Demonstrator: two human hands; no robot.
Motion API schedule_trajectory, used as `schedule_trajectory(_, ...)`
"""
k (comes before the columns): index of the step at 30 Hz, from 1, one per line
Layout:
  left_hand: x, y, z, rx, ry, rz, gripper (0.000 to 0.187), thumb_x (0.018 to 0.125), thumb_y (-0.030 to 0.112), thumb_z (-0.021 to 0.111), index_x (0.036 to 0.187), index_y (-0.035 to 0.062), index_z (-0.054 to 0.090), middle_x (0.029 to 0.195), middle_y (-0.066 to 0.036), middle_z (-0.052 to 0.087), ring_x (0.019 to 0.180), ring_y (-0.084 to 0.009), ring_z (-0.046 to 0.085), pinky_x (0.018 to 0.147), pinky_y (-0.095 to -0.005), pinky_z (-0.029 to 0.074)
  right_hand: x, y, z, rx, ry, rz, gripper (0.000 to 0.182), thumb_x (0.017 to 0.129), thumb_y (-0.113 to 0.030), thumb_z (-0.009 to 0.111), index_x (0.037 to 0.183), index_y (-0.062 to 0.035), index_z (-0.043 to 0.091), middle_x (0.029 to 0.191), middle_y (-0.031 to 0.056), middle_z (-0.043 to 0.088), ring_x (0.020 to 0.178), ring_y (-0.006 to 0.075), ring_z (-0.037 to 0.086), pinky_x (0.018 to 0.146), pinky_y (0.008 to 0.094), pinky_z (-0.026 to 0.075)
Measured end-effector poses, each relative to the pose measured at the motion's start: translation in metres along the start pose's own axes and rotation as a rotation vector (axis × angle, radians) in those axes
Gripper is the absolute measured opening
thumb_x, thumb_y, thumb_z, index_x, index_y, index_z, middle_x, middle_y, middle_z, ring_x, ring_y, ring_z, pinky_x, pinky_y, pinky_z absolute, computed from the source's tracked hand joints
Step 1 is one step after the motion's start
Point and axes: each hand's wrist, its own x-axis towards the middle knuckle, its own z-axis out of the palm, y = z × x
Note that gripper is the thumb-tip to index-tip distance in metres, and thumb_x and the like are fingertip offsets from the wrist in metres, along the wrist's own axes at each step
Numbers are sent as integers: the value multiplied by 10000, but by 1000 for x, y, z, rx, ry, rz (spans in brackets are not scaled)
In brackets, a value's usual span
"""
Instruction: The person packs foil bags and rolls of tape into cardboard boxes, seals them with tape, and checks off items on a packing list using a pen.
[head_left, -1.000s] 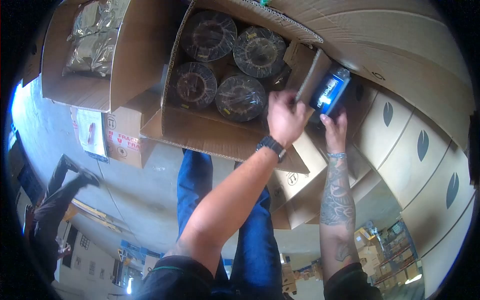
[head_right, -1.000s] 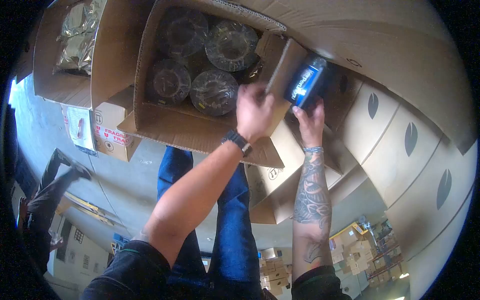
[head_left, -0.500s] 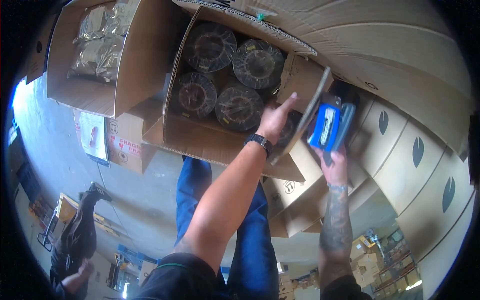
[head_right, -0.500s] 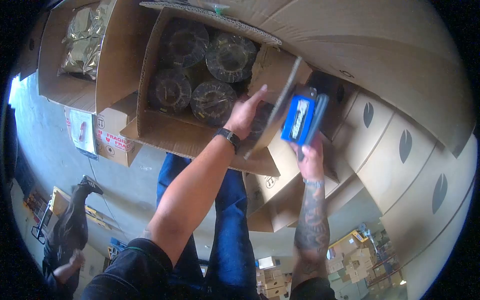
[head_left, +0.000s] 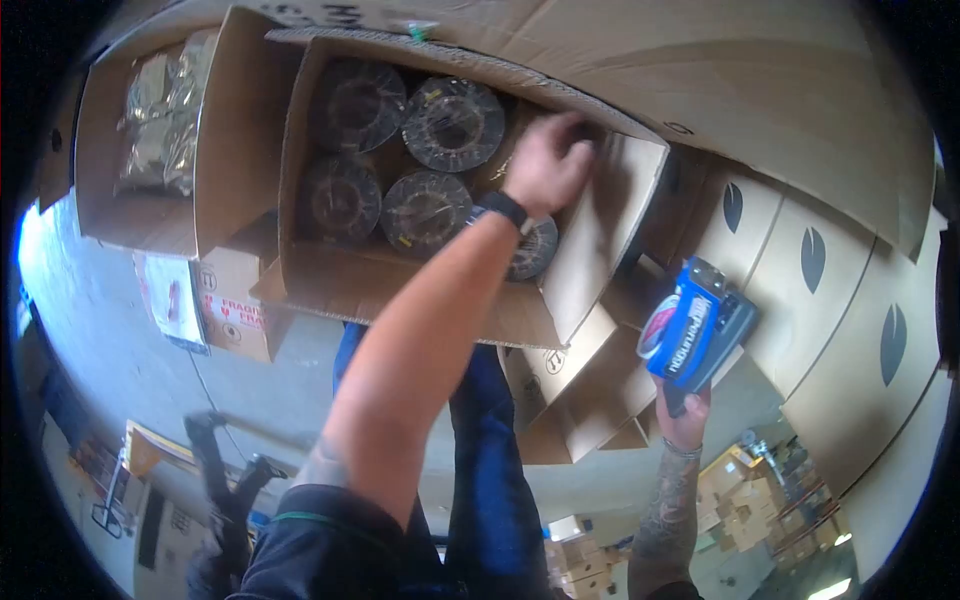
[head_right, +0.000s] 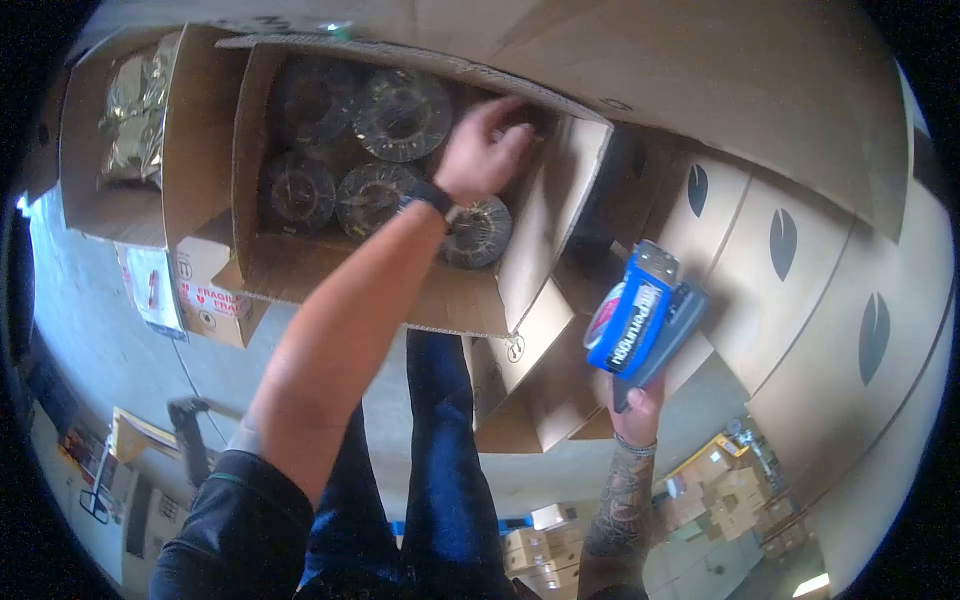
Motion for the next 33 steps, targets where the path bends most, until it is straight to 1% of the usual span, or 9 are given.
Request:
schedule_trajectory(4,28,-14,-16,754,-339,175,606,907,312,643,1404,-7,507,1322,-261,602,1228,-430,574,1062,-469,462,-12,24,19,-34,71,82,980,717,-343,868,1496,-37,359,1368,109,542,1248,261,559,1054,448,468)
schedule_trajectory(5,37,-11,-13,915,-511,-45,713,887,390,671,1456,17,456,1343,-256,597,1244,-415,576,1067,-463,460,-14,30,28,-7,78,80,997,706,-334,891,1492,-33,357,1353,110,554,1237,257,571,1044,434,483)
schedule_trajectory(7,37,-65,0,1189,-146,309,886,801,499,756,1475,30,425,1381,-242,583,1293,-397,550,1068,-445,464,-18,34,44,141,83,48,985,710,-313,893,1488,-34,359,1352,109,556,1249,254,566,1054,441,481)
schedule_trajectory(13,61,-27,0,1235,-827,-230,918,665,541,867,1373,50,547,1369,-212,600,1317,-347,537,1173,-496,333,-53,41,30,180,71,114,1047,703,-316,929,1523,-72,326,1436,96,509,1323,257,517,1083,472,458)
schedule_trajectory(17,-33,-43,-17,1102,-303,253,622,685,400,861,1192,99,662,1177,-128,688,1136,-315,631,1114,-507,365,-57,30,31,214,60,116,1110,693,-311,937,1556,-79,277,1462,76,492,1363,238,481,1129,464,404)
schedule_trajectory(25,-26,-10,-30,1023,-520,142,425,749,303,808,1117,130,683,1062,-82,699,1035,-303,656,962,-531,403,-67,19,22,169,38,176,1161,695,-310,936,1585,-75,228,1479,63,472,1354,226,479,1146,435,373)
schedule_trajectory(28,29,-20,-35,894,-682,-48,496,771,290,782,1224,139,648,1195,-101,663,1133,-323,621,1045,-593,361,-61,8,29,144,24,177,1156,707,-300,922,1591,-73,213,1479,64,465,1353,221,475,1141,421,375)
schedule_trajectory(31,28,-60,-5,1198,-58,482,602,804,290,743,1369,165,578,1381,-129,580,1309,-356,520,1154,-615,267,-62,4,32,130,30,176,1147,719,-281,902,1592,-61,192,1476,75,459,1358,217,467,1137,415,379)
schedule_trajectory(33,31,-57,1,1109,-229,261,667,817,307,726,1438,184,516,1467,-144,510,1380,-368,445,1189,-606,208,-61,7,30,133,20,151,1146,725,-271,889,1593,-48,173,1478,84,455,1360,215,463,1133,415,385)
